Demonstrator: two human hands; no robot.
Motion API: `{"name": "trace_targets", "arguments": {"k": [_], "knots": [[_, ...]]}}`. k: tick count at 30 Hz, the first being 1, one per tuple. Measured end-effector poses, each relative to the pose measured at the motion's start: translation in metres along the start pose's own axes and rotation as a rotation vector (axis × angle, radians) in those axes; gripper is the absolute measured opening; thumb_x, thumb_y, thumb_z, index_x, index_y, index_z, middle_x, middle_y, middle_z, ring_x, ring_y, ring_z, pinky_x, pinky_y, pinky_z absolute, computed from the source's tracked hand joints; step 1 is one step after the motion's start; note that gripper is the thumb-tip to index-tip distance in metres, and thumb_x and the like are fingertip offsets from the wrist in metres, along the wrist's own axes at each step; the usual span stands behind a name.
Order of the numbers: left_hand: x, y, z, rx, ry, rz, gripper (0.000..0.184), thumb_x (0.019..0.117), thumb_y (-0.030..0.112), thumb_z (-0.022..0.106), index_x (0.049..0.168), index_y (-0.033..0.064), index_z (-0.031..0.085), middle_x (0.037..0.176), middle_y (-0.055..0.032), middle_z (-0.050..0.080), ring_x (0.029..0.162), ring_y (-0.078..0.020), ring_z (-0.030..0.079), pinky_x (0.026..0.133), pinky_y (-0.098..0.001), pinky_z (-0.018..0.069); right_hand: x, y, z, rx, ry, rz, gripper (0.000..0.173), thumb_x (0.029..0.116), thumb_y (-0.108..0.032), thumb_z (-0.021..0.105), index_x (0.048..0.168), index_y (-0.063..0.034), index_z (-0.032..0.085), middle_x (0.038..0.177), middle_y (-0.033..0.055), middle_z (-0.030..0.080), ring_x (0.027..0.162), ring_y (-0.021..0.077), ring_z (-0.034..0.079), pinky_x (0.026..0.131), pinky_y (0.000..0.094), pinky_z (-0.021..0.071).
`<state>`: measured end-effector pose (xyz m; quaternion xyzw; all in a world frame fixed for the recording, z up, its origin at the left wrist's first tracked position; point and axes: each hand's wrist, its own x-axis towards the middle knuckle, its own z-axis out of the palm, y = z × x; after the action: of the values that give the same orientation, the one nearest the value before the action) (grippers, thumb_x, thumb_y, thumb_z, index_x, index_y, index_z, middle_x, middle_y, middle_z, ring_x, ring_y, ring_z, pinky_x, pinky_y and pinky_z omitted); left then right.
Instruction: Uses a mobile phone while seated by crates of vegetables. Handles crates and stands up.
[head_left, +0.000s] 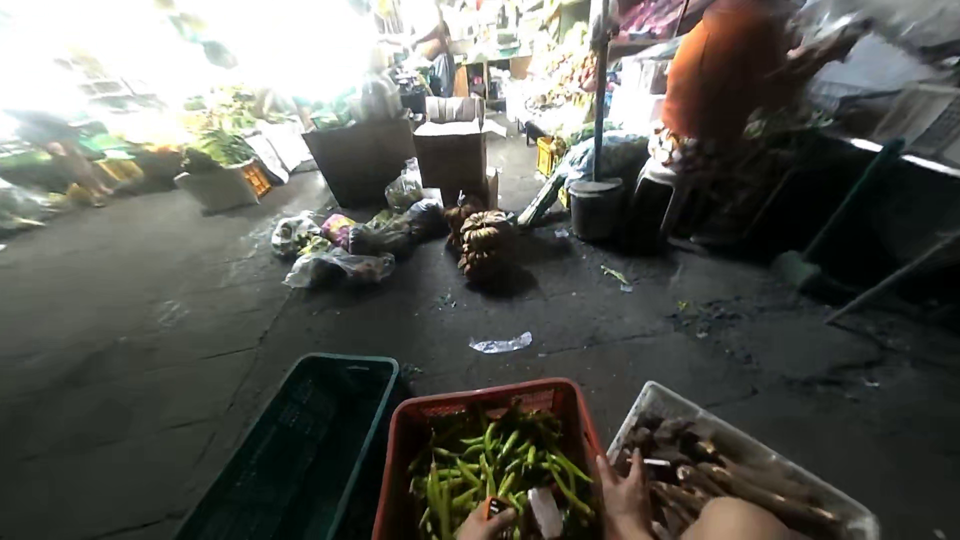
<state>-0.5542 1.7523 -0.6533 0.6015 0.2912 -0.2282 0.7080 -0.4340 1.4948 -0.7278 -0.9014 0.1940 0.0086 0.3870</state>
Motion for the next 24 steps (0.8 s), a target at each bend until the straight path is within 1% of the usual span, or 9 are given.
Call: {"name": "trace_targets", "arguments": {"k": [4, 6, 10, 11, 13, 15, 18, 22, 24], "knots": [[0.02, 0.005, 0.005, 0.046, -0.046, 0.021, 0.042, 0.1007, 0.03, 0.065, 0.133, 0.0054, 0.057, 0.098, -0.0136, 0.071, 0.082, -0.023, 0.07, 0.078, -0.0424, 0.0604, 0.015, -0.015, 0.008, 0.077, 0.097, -0.069, 0.081, 0.0943, -0.046, 0.072, 0.155, -0.0023, 0.04, 0.148, 0.023, 0.054, 0.133, 0.0384, 0.057, 0.111, 0.0567, 0.0459], [0.011, 0.013, 0.003, 0.01, -0.023, 0.044, 0.041, 0.1019, 0.026, 0.064, 0.135, 0.0036, 0.055, 0.098, -0.0158, 0.072, 0.082, -0.0248, 0.072, 0.077, -0.0435, 0.0618, 0.024, -0.033, 0.021, 0.154, 0.041, -0.152, 0.081, 0.0934, -0.047, 0.071, 0.153, -0.0003, 0.042, 0.144, 0.0225, 0.057, 0.131, 0.036, 0.059, 0.111, 0.0539, 0.0473], [-0.012, 0.022, 0.005, -0.023, 0.061, 0.177, 0.039, 0.1037, 0.019, 0.06, 0.138, 0.0024, 0.051, 0.095, -0.016, 0.072, 0.077, -0.023, 0.072, 0.073, -0.0414, 0.0627, 0.047, -0.067, 0.026, 0.3, -0.096, -0.126, 0.087, 0.0947, -0.047, 0.07, 0.16, -0.0044, 0.031, 0.154, 0.0203, 0.048, 0.131, 0.03, 0.059, 0.109, 0.0453, 0.0508], [-0.018, 0.019, 0.0, -0.021, 0.084, 0.209, 0.039, 0.1042, 0.019, 0.059, 0.139, 0.0019, 0.05, 0.095, -0.0159, 0.072, 0.077, -0.0225, 0.072, 0.073, -0.0411, 0.0629, 0.042, -0.074, 0.027, 0.373, -0.073, -0.113, 0.086, 0.0955, -0.043, 0.07, 0.16, -0.0024, 0.03, 0.156, 0.022, 0.044, 0.132, 0.0306, 0.057, 0.108, 0.0433, 0.051], [-0.027, 0.014, -0.01, 0.019, 0.118, 0.265, 0.04, 0.1045, 0.018, 0.057, 0.139, 0.0001, 0.048, 0.098, -0.0147, 0.071, 0.079, -0.019, 0.072, 0.074, -0.0386, 0.0623, 0.02, -0.095, 0.017, 0.522, 0.02, -0.161, 0.077, 0.0969, -0.032, 0.07, 0.156, 0.0024, 0.035, 0.154, 0.0237, 0.046, 0.134, 0.0312, 0.055, 0.112, 0.042, 0.0476], [-0.032, 0.007, -0.02, 0.097, 0.141, 0.287, 0.041, 0.104, 0.021, 0.058, 0.138, -0.0004, 0.051, 0.104, -0.013, 0.07, 0.085, -0.0155, 0.07, 0.079, -0.0364, 0.0603, -0.012, -0.12, -0.007, 0.679, 0.036, -0.273, 0.061, 0.0974, -0.016, 0.065, 0.151, 0.0043, 0.043, 0.147, 0.0223, 0.054, 0.128, 0.0293, 0.06, 0.11, 0.041, 0.0503], [-0.036, 0.001, -0.02, 0.11, 0.199, 0.249, 0.04, 0.1025, 0.026, 0.062, 0.134, 0.0019, 0.056, 0.102, -0.0148, 0.071, 0.085, -0.0201, 0.07, 0.08, -0.0411, 0.0599, -0.06, -0.159, -0.074, 0.883, -0.12, -0.489, 0.045, 0.0961, 0.001, 0.055, 0.141, 0.0042, 0.055, 0.131, 0.0156, 0.067, 0.11, 0.0201, 0.071, 0.098, 0.0353, 0.0592], [-0.045, 0.005, 0.008, -0.033, 0.246, 0.179, 0.044, 0.1049, 0.032, 0.06, 0.136, 0.0014, 0.053, 0.094, -0.0169, 0.071, 0.078, -0.0248, 0.071, 0.073, -0.0438, 0.0608, -0.112, -0.184, -0.174, 1.023, -0.317, -0.751, 0.034, 0.1011, 0.002, 0.048, 0.133, 0.0067, 0.059, 0.116, 0.0136, 0.073, 0.099, 0.0224, 0.074, 0.09, 0.0389, 0.0632], [-0.052, -0.004, 0.026, -0.153, 0.267, 0.197, 0.043, 0.1046, 0.031, 0.061, 0.134, 0.0001, 0.054, 0.094, -0.0169, 0.071, 0.078, -0.0247, 0.071, 0.073, -0.0434, 0.0613, -0.134, -0.186, -0.207, 0.992, -0.343, -0.905, 0.031, 0.1018, 0.0, 0.051, 0.131, 0.0039, 0.063, 0.104, 0.0093, 0.075, 0.087, 0.018, 0.074, 0.081, 0.0354, 0.0645]]}}
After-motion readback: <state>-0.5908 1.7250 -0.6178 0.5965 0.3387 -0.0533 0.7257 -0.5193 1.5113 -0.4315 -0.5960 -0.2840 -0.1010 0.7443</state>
